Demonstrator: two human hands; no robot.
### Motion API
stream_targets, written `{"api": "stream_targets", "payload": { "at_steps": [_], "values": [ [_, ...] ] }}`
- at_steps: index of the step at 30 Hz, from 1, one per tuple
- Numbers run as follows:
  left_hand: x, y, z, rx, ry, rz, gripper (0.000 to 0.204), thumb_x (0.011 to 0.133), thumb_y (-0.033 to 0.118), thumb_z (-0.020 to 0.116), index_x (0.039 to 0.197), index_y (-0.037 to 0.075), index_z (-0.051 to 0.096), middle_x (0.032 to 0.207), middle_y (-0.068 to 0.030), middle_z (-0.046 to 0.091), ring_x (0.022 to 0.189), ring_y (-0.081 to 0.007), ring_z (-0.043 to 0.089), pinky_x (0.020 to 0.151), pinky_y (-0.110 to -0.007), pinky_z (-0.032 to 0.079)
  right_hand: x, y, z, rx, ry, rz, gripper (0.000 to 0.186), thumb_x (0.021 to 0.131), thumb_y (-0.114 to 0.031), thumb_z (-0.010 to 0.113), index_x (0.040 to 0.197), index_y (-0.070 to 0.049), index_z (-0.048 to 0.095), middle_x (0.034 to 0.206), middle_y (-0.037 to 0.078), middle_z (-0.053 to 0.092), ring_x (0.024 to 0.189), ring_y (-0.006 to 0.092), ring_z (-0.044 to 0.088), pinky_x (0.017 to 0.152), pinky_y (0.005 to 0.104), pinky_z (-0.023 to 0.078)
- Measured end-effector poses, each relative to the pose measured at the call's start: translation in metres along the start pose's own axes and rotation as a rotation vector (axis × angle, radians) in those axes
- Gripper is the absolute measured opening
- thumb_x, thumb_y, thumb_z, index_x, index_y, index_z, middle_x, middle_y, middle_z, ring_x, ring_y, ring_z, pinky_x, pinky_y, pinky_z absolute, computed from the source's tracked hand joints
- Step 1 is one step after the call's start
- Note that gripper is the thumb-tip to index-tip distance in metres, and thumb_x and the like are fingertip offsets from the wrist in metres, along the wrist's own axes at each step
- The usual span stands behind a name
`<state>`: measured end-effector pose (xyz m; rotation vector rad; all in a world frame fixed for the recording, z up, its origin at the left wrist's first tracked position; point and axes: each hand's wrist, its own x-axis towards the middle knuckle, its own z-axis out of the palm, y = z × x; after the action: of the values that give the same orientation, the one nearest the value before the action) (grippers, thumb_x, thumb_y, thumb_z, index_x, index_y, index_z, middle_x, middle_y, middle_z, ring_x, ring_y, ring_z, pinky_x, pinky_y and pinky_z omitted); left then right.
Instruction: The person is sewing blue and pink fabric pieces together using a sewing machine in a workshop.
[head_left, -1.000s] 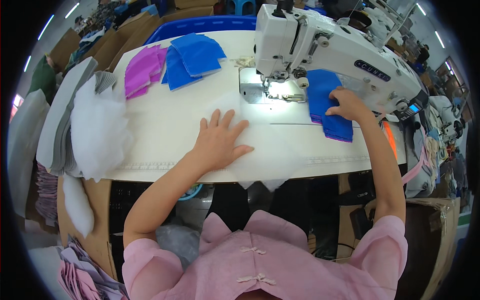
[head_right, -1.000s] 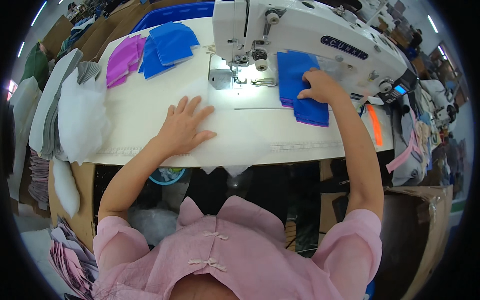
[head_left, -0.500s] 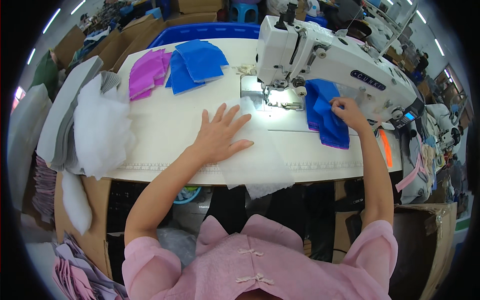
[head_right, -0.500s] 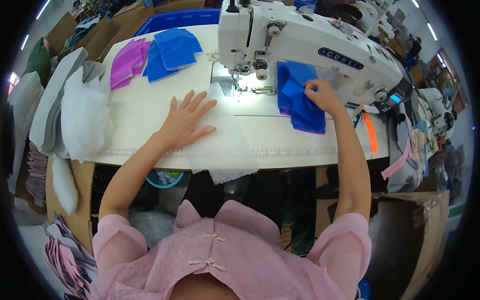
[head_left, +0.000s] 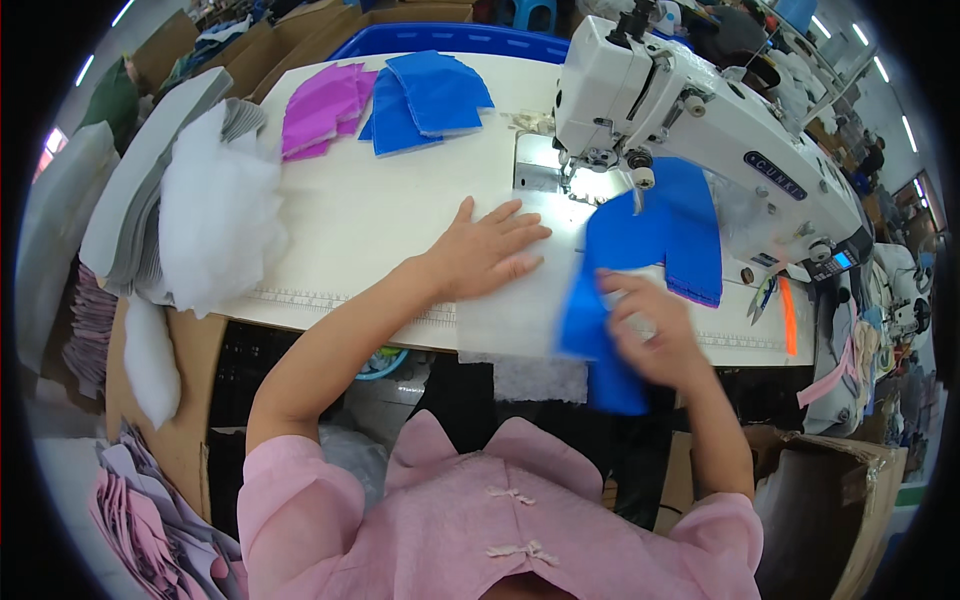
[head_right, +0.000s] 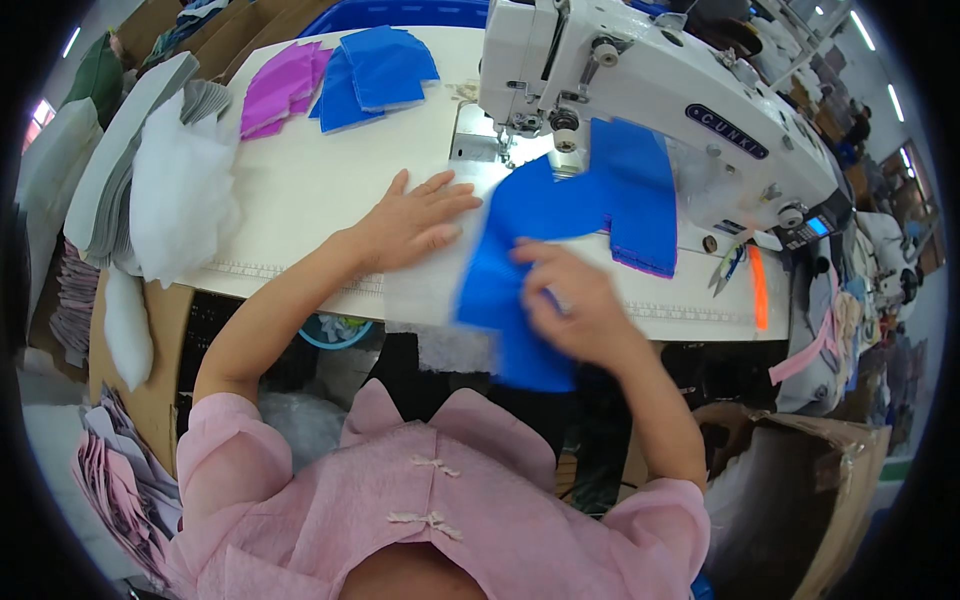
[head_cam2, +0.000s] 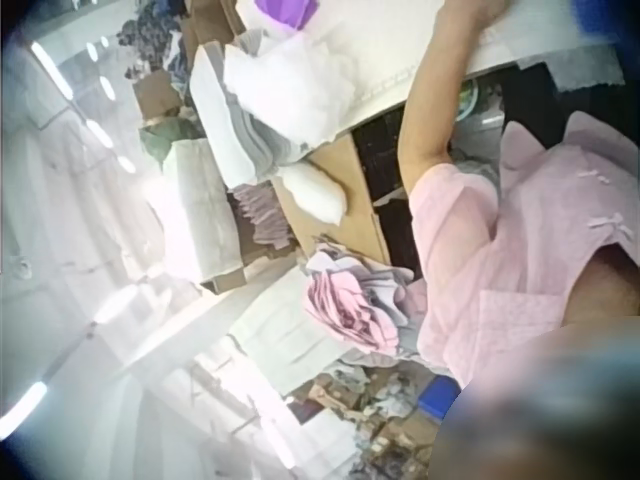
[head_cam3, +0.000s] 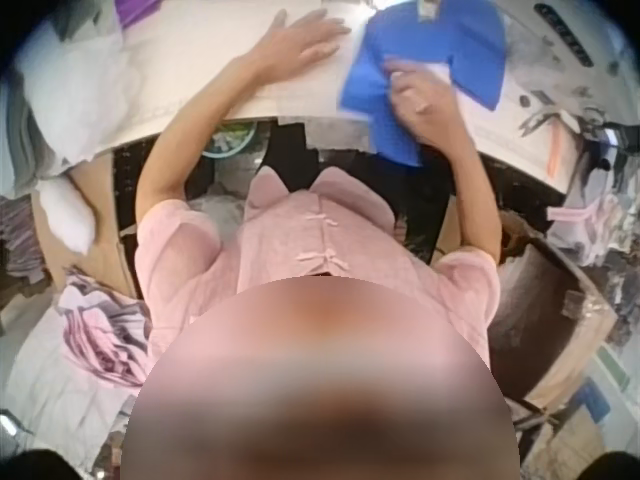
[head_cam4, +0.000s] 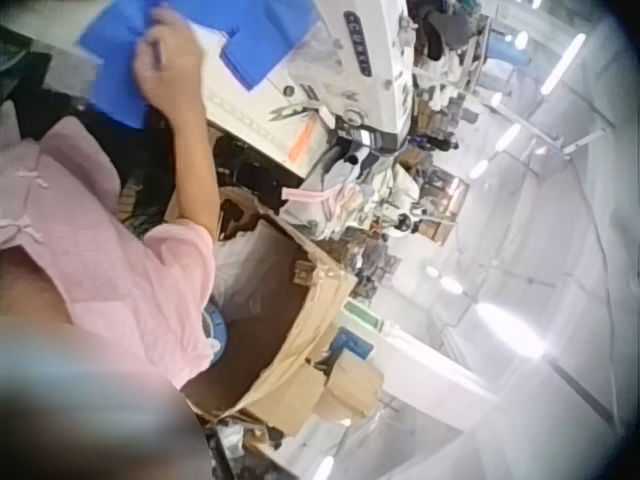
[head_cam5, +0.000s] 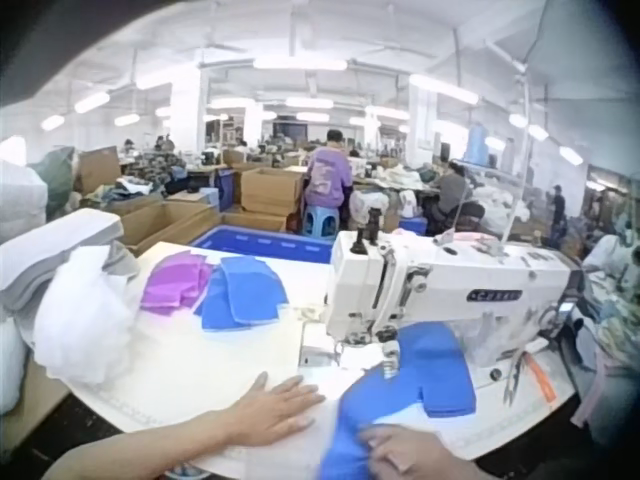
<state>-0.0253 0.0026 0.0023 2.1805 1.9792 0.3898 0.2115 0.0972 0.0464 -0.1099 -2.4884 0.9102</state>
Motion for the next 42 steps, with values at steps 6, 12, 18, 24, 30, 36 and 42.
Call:
{"api": "stream_targets", "payload": {
  "at_steps": [6,12,18,24,30,36,42],
  "values": [
    [0.021,-0.006,-0.019,-0.763,0.062,-0.27,0.096,0.072,0.076,0.0,0.128,0.01,0.041,0.131,-0.0197,0.037,0.125,-0.037,0.029,0.103,-0.049,0.018,0.011,-0.012,0.056,-0.273,-0.243,-0.325,0.01,0.069,0.0,0.057,0.076,0.001,0.05,0.105,0.017,0.053,0.106,0.031,0.051,0.089,0.0438,0.042],
    [0.032,-0.007,-0.04,-0.689,-0.045,-0.401,0.075,0.077,0.066,0.03,0.124,0.009,0.046,0.125,-0.022,0.043,0.119,-0.0351,0.038,0.098,-0.042,0.031,0.015,-0.018,0.056,-0.316,-0.27,-0.355,0.01,0.072,-0.004,0.053,0.077,0.004,0.057,0.102,0.018,0.056,0.102,0.0312,0.052,0.089,0.0405,0.039],
    [0.039,-0.007,-0.028,-0.393,0.101,-0.34,0.041,0.067,0.022,0.067,0.103,0.003,0.061,0.095,-0.0169,0.063,0.084,-0.0275,0.061,0.078,-0.032,0.048,0.011,-0.013,0.06,-0.272,-0.249,-0.305,0.01,0.074,-0.004,0.053,0.077,0.005,0.057,0.101,0.018,0.056,0.101,0.0309,0.052,0.087,0.0384,0.04],
    [0.049,0.004,-0.021,-0.157,0.131,-0.279,0.02,0.076,0.019,0.058,0.092,0.009,0.065,0.083,-0.013,0.064,0.079,-0.0278,0.061,0.072,-0.037,0.048,0.008,-0.003,0.047,-0.039,-0.129,-0.194,0.022,0.073,-0.01,0.061,0.091,0.001,0.053,0.11,0.018,0.051,0.102,0.033,0.049,0.088,0.0378,0.04],
    [0.06,0.009,-0.024,0.026,0.085,-0.278,0.018,0.079,0.019,0.054,0.088,0.008,0.065,0.082,-0.0122,0.064,0.076,-0.0276,0.061,0.07,-0.036,0.048,-0.007,0.023,0.036,-0.185,-0.106,-0.016,0.041,0.077,-0.023,0.062,0.11,-0.003,0.049,0.122,0.018,0.043,0.112,0.0343,0.043,0.093,0.0403,0.036],
    [0.072,0.006,-0.024,0.032,0.002,-0.345,0.016,0.078,0.019,0.054,0.085,0.01,0.064,0.08,-0.0118,0.064,0.077,-0.028,0.062,0.068,-0.039,0.048,-0.011,0.024,0.038,-0.253,-0.198,-0.039,0.051,0.077,-0.032,0.062,0.116,-0.003,0.045,0.126,0.018,0.039,0.116,0.0353,0.039,0.097,0.046,0.032],
    [0.079,-0.006,-0.02,-0.013,-0.005,-0.312,0.015,0.078,0.017,0.055,0.082,0.007,0.064,0.08,-0.0138,0.064,0.073,-0.0276,0.061,0.066,-0.035,0.047,-0.009,0.02,0.039,-0.276,-0.212,-0.058,0.055,0.077,-0.037,0.061,0.115,-0.001,0.045,0.125,0.019,0.04,0.118,0.0358,0.038,0.097,0.0467,0.032]
  ]
}}
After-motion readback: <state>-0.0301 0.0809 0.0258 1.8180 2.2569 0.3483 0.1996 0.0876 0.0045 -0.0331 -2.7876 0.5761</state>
